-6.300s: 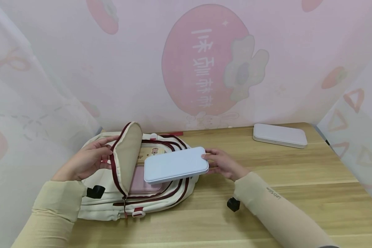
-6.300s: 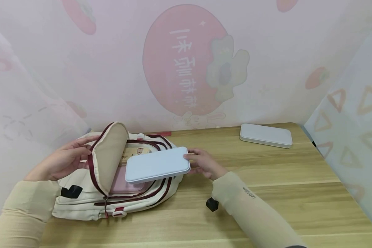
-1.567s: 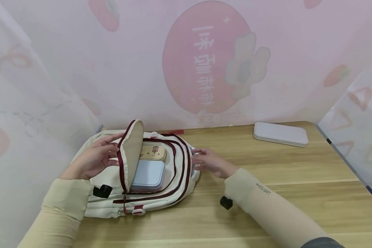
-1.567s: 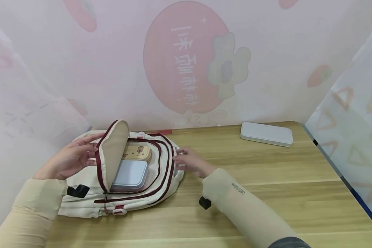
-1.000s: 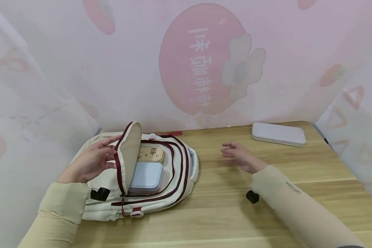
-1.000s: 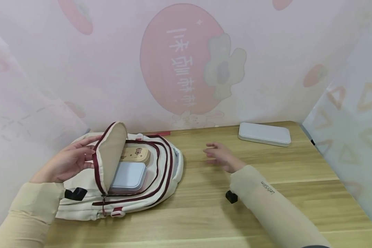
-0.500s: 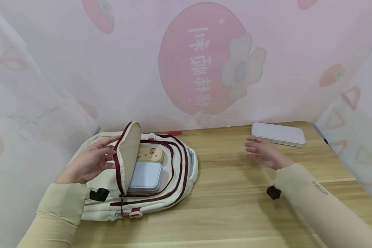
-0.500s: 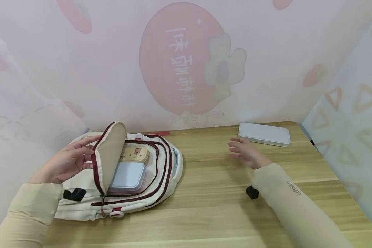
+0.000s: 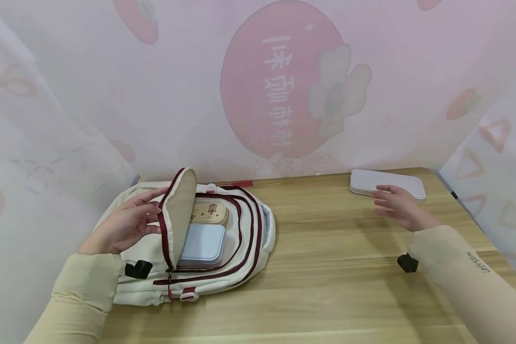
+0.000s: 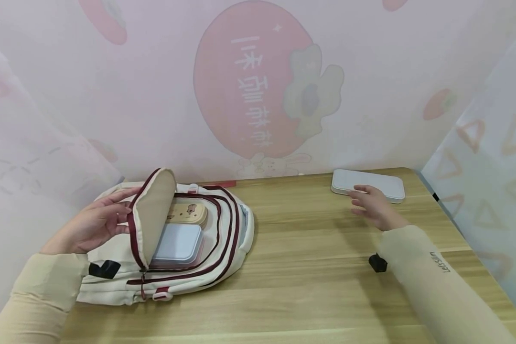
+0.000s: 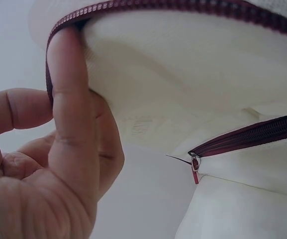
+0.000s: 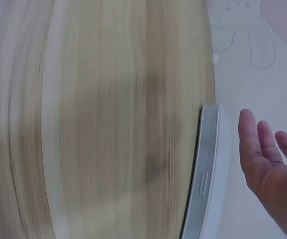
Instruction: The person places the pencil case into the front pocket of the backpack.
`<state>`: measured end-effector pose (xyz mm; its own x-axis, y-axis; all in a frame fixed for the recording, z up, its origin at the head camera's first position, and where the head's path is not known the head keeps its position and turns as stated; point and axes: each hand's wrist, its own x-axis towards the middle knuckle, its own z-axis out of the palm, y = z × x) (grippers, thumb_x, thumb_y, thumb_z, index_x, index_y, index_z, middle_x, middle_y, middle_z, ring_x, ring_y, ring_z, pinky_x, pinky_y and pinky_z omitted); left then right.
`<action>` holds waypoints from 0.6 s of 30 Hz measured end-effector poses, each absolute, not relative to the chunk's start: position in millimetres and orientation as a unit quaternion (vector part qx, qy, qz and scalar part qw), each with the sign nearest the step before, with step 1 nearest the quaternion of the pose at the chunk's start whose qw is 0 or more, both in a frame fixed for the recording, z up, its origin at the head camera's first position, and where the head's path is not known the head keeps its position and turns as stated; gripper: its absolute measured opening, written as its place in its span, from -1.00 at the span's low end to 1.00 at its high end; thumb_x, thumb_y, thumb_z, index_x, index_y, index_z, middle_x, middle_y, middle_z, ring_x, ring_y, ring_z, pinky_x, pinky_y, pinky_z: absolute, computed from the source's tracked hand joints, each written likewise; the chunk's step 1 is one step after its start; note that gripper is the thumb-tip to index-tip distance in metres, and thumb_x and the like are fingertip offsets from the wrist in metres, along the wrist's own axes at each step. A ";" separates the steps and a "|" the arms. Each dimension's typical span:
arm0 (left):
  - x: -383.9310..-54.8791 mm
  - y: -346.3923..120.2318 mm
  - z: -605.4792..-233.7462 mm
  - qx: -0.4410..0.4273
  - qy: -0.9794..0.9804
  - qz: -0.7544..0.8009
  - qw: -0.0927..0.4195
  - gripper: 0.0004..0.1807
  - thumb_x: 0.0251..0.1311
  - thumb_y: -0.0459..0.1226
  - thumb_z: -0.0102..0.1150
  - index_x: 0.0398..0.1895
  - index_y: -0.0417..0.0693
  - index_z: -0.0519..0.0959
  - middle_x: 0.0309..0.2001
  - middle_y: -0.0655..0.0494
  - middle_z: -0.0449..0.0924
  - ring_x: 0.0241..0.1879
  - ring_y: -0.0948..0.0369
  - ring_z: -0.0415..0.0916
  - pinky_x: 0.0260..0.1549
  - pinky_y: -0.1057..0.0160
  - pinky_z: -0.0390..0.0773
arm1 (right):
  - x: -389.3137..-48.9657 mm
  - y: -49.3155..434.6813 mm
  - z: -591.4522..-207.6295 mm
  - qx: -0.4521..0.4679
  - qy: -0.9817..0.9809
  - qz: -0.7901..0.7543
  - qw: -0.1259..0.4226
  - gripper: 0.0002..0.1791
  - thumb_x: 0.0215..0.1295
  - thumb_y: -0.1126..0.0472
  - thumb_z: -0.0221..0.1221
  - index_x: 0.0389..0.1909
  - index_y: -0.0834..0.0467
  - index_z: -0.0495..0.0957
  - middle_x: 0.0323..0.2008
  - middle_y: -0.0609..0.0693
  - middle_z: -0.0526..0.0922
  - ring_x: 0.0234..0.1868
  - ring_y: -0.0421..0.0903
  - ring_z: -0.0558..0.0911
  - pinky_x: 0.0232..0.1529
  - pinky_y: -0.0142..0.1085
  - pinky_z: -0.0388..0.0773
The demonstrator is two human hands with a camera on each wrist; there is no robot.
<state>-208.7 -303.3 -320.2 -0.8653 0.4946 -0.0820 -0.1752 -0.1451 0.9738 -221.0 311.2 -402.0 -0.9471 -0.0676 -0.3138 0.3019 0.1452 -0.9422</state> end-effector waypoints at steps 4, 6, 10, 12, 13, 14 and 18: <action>-206.8 -303.1 -318.2 0.127 0.619 0.743 0.223 -0.37 0.47 -0.59 -0.29 0.26 0.20 0.60 -0.22 0.05 0.58 -0.29 0.18 0.64 -0.33 0.19 0.71 | -221.6 322.2 -403.2 0.073 0.787 -0.601 0.123 -0.19 0.66 0.08 -0.09 0.56 0.51 -0.25 0.53 0.50 -0.04 0.48 0.37 0.09 0.05 -0.39 0.60; -205.9 -303.1 -317.3 0.125 0.621 0.742 0.221 -0.37 0.47 -0.59 -0.29 0.26 0.20 0.60 -0.23 0.06 0.58 -0.29 0.18 0.64 -0.33 0.19 0.71 | -222.7 329.0 -404.6 0.074 0.802 -0.581 0.119 -0.18 0.66 0.06 -0.10 0.55 0.53 -0.25 0.51 0.53 -0.05 0.47 0.41 0.09 0.01 -0.40 0.61; -204.8 -303.0 -315.4 0.120 0.626 0.739 0.219 -0.37 0.47 -0.59 -0.28 0.25 0.20 0.60 -0.21 0.05 0.57 -0.29 0.18 0.64 -0.33 0.19 0.71 | -226.2 347.0 -406.5 0.089 0.802 -0.578 0.125 -0.14 0.66 0.01 -0.12 0.55 0.52 -0.32 0.53 0.55 -0.16 0.51 0.45 0.01 -0.03 -0.42 0.61; -204.7 -303.1 -314.4 0.117 0.627 0.739 0.217 -0.37 0.47 -0.59 -0.27 0.25 0.21 0.60 -0.21 0.05 0.58 -0.29 0.18 0.64 -0.34 0.19 0.71 | -228.1 356.1 -407.1 0.104 0.793 -0.586 0.125 -0.11 0.66 -0.02 -0.13 0.55 0.50 -0.36 0.55 0.52 -0.20 0.53 0.44 -0.03 -0.03 -0.42 0.61; -204.7 -303.2 -313.8 0.116 0.628 0.738 0.216 -0.37 0.46 -0.59 -0.27 0.25 0.22 0.60 -0.21 0.05 0.58 -0.30 0.18 0.64 -0.34 0.19 0.70 | -228.7 360.4 -407.1 0.113 0.788 -0.592 0.125 -0.10 0.65 -0.03 -0.14 0.55 0.50 -0.38 0.56 0.50 -0.23 0.54 0.43 -0.06 0.00 -0.41 0.60; -204.7 -303.4 -313.3 0.114 0.629 0.739 0.215 -0.36 0.46 -0.59 -0.27 0.25 0.22 0.61 -0.21 0.06 0.57 -0.31 0.18 0.64 -0.35 0.19 0.70 | -229.1 364.4 -407.1 0.120 0.787 -0.593 0.125 -0.09 0.65 -0.04 -0.14 0.55 0.50 -0.40 0.56 0.50 -0.25 0.54 0.43 -0.07 0.05 -0.39 0.58; -204.4 -302.5 -310.5 0.107 0.636 0.735 0.208 -0.37 0.46 -0.59 -0.27 0.23 0.23 0.61 -0.24 0.06 0.54 -0.33 0.19 0.63 -0.36 0.20 0.70 | -229.7 378.7 -408.8 0.150 0.796 -0.573 0.123 -0.05 0.64 -0.09 -0.17 0.53 0.50 -0.44 0.56 0.51 -0.29 0.53 0.45 -0.05 0.39 -0.05 0.36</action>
<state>-204.4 -302.5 -310.5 -0.8903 0.4426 -0.1068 -0.1692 -0.1039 0.9801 -229.7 378.7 -408.8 -0.9248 0.0969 -0.3678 0.3796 0.2984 -0.8757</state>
